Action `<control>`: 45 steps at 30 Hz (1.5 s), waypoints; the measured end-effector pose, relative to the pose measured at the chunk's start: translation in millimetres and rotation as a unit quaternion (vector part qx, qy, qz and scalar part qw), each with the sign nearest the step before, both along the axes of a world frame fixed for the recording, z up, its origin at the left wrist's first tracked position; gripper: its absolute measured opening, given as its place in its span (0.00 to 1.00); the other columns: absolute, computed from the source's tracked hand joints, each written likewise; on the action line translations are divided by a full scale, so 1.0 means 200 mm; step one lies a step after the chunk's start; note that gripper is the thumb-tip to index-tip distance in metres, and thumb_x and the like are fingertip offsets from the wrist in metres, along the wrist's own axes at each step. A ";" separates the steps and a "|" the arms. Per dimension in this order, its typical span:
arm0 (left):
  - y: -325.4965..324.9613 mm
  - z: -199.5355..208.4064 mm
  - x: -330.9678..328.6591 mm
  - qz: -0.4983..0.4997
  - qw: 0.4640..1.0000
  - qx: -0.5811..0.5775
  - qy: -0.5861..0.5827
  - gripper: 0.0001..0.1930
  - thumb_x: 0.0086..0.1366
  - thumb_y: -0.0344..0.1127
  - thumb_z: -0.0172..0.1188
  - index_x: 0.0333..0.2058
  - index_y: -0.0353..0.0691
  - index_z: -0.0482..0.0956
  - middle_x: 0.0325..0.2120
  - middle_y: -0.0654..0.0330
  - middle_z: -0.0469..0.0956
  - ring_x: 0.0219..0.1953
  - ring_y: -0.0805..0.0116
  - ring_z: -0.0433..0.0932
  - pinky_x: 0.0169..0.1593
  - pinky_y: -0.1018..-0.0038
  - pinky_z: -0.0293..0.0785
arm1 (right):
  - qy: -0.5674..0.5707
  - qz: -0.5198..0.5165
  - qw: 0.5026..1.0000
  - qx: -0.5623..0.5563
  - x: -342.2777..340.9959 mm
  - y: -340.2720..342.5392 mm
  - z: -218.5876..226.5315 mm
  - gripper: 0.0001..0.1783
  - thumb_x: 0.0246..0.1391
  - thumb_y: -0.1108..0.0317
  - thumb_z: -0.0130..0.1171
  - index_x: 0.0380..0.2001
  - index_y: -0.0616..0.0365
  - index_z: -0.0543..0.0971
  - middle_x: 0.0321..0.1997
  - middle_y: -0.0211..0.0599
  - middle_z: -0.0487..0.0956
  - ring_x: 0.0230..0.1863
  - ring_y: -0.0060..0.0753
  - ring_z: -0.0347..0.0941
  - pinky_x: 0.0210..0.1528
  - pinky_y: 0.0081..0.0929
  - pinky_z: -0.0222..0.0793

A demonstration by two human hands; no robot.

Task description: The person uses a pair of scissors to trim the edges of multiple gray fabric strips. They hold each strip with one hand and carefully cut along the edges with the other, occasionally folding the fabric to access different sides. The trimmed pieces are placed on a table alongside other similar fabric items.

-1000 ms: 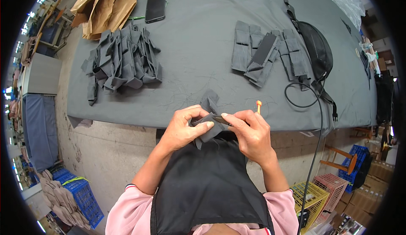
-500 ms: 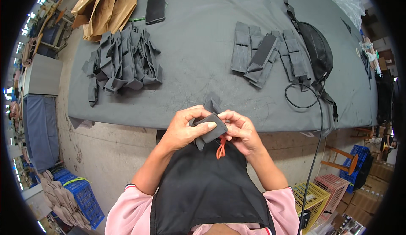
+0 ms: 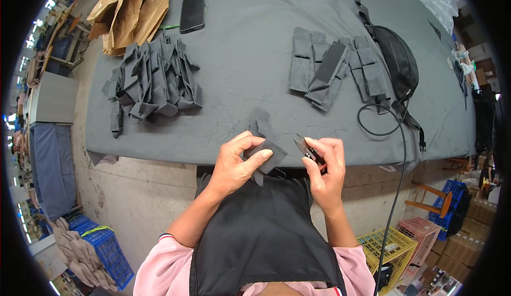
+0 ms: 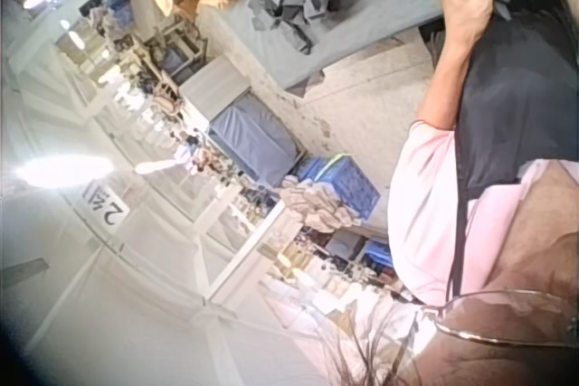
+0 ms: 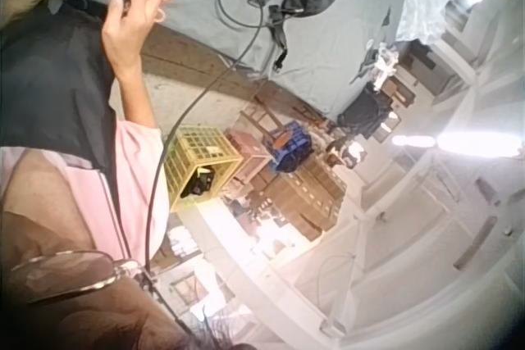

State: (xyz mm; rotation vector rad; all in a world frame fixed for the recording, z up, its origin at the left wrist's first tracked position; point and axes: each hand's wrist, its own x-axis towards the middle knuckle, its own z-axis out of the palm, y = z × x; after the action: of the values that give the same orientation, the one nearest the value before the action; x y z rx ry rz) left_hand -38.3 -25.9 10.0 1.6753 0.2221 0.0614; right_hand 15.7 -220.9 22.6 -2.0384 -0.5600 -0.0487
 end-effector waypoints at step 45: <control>-0.08 -0.04 0.09 0.079 0.985 -0.120 0.091 0.08 0.57 0.28 0.64 0.27 0.34 0.73 0.21 0.73 0.64 0.26 0.83 0.61 0.30 0.83 0.60 | -0.033 -0.033 0.999 -0.019 -0.03 0.00 -0.03 0.14 0.44 0.76 0.62 0.38 0.54 0.78 0.31 0.36 0.69 0.28 0.36 0.70 0.30 0.30 0.67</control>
State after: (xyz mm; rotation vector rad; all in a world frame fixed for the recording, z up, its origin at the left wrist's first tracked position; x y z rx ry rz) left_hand -20.4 -41.7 2.7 1.4219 0.4822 -0.0002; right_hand 9.5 -221.1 15.9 -2.0979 -0.5387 -0.1468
